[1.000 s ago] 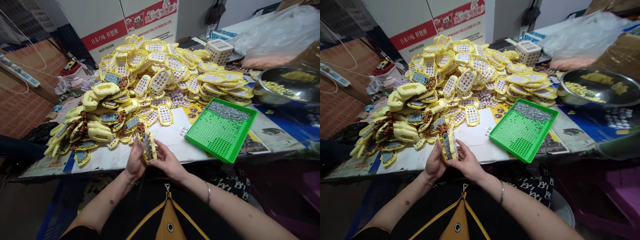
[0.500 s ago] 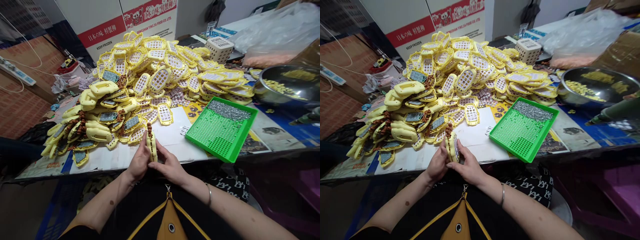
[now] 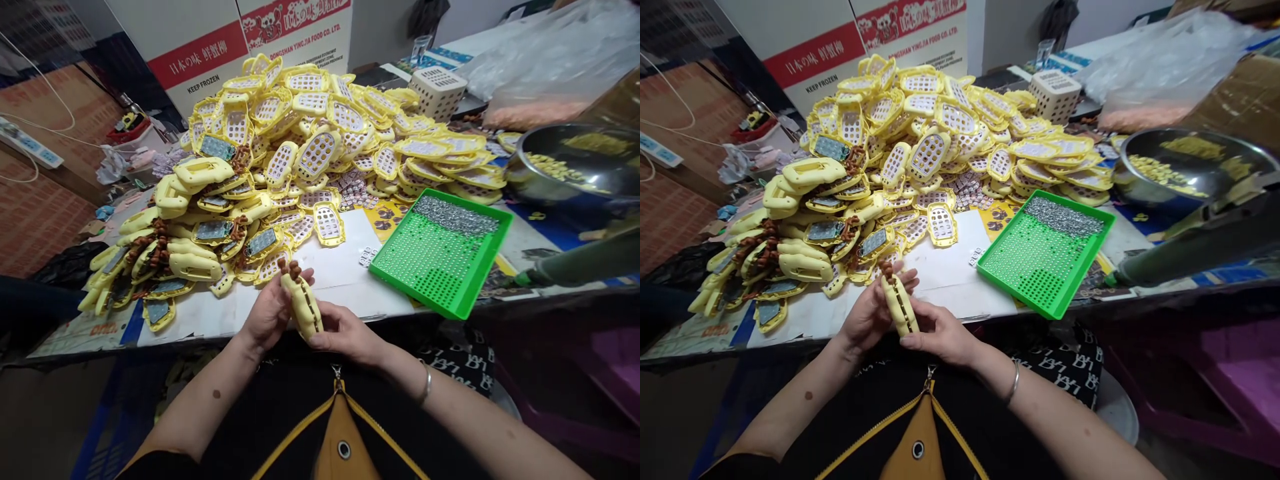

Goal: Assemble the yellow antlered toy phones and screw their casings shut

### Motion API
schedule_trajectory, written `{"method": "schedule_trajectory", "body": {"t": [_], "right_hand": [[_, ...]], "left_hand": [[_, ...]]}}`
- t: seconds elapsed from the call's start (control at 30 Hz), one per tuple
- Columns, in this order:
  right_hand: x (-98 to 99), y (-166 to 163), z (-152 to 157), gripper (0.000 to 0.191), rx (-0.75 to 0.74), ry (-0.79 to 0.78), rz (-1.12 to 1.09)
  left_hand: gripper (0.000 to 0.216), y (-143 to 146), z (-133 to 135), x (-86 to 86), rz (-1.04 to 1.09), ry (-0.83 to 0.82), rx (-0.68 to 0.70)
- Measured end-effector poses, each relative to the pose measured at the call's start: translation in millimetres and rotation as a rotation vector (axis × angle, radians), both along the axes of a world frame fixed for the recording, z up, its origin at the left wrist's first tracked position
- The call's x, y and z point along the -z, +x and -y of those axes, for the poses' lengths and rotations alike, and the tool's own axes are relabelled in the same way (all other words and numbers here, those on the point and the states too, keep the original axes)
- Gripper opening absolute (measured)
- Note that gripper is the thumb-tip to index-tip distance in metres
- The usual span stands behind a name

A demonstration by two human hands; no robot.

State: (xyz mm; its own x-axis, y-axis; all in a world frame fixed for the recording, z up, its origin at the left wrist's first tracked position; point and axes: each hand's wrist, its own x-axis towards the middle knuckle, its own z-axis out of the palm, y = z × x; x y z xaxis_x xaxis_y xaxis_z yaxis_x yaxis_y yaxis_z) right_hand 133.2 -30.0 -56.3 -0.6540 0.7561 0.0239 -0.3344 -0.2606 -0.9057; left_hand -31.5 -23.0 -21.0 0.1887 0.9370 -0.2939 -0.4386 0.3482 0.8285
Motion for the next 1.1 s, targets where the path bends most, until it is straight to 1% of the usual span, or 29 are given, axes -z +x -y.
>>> {"method": "schedule_trajectory", "body": {"t": [0.03, 0.07, 0.1, 0.17, 0.23, 0.3, 0.4, 0.5, 0.57, 0.63, 0.73, 0.8, 0.93, 1.03, 1.1], "right_hand": [[-1.0, 2.3, 0.8, 0.049, -0.021, 0.054, 0.041], [-2.0, 4.1, 1.8, 0.049, -0.011, 0.116, 0.111], [-3.0, 5.1, 2.9, 0.051, 0.030, 0.182, 0.205], [-5.4, 5.4, 5.0, 0.055, 0.165, 0.290, 0.419], [-8.7, 4.5, 6.3, 0.055, 0.271, 0.344, 0.584], [-12.0, 4.3, 6.7, 0.049, 0.282, 0.377, 0.659], [-14.5, 5.9, 6.5, 0.040, 0.263, 0.444, 0.647], [-12.6, 7.4, 6.4, 0.036, 0.315, 0.531, 0.684], [-10.8, 7.4, 6.2, 0.038, 0.364, 0.586, 0.737], [-10.1, 7.3, 5.6, 0.040, 0.402, 0.610, 0.739], [-11.3, 8.2, 4.1, 0.044, 0.419, 0.605, 0.712], [-11.8, 9.5, 3.4, 0.050, 0.409, 0.634, 0.744], [-9.9, 11.7, 3.6, 0.065, 0.456, 0.728, 0.802], [-9.2, 12.5, 4.0, 0.061, 0.464, 0.721, 0.834], [-10.0, 12.9, 4.4, 0.057, 0.450, 0.688, 0.841]], "left_hand": [[0.063, -1.9, -0.6, -0.4, 0.030, -0.038, 0.029], [0.059, -2.7, -0.8, -0.3, 0.053, -0.068, 0.042], [0.054, -2.4, -0.5, 0.1, 0.065, -0.093, 0.035], [0.050, 1.1, 0.7, 1.5, 0.074, -0.126, -0.024], [0.049, 6.2, 2.3, 2.4, 0.076, -0.153, -0.066], [0.049, 9.9, 3.5, 1.8, 0.095, -0.167, -0.060], [0.043, 11.3, 3.6, -0.9, 0.152, -0.163, -0.026], [0.038, 11.5, 2.5, -2.8, 0.176, -0.166, -0.036], [0.040, 13.1, 2.0, -2.8, 0.158, -0.171, -0.078], [0.042, 15.3, 2.4, -2.2, 0.138, -0.174, -0.114], [0.049, 17.5, 3.5, -0.8, 0.134, -0.168, -0.092], [0.049, 18.2, 3.6, 0.4, 0.121, -0.158, -0.078], [0.047, 20.8, 2.4, 3.4, 0.074, -0.142, -0.142], [0.049, 23.2, 2.7, 5.2, 0.047, -0.125, -0.171], [0.048, 23.7, 3.8, 5.3, 0.048, -0.123, -0.148]]}}
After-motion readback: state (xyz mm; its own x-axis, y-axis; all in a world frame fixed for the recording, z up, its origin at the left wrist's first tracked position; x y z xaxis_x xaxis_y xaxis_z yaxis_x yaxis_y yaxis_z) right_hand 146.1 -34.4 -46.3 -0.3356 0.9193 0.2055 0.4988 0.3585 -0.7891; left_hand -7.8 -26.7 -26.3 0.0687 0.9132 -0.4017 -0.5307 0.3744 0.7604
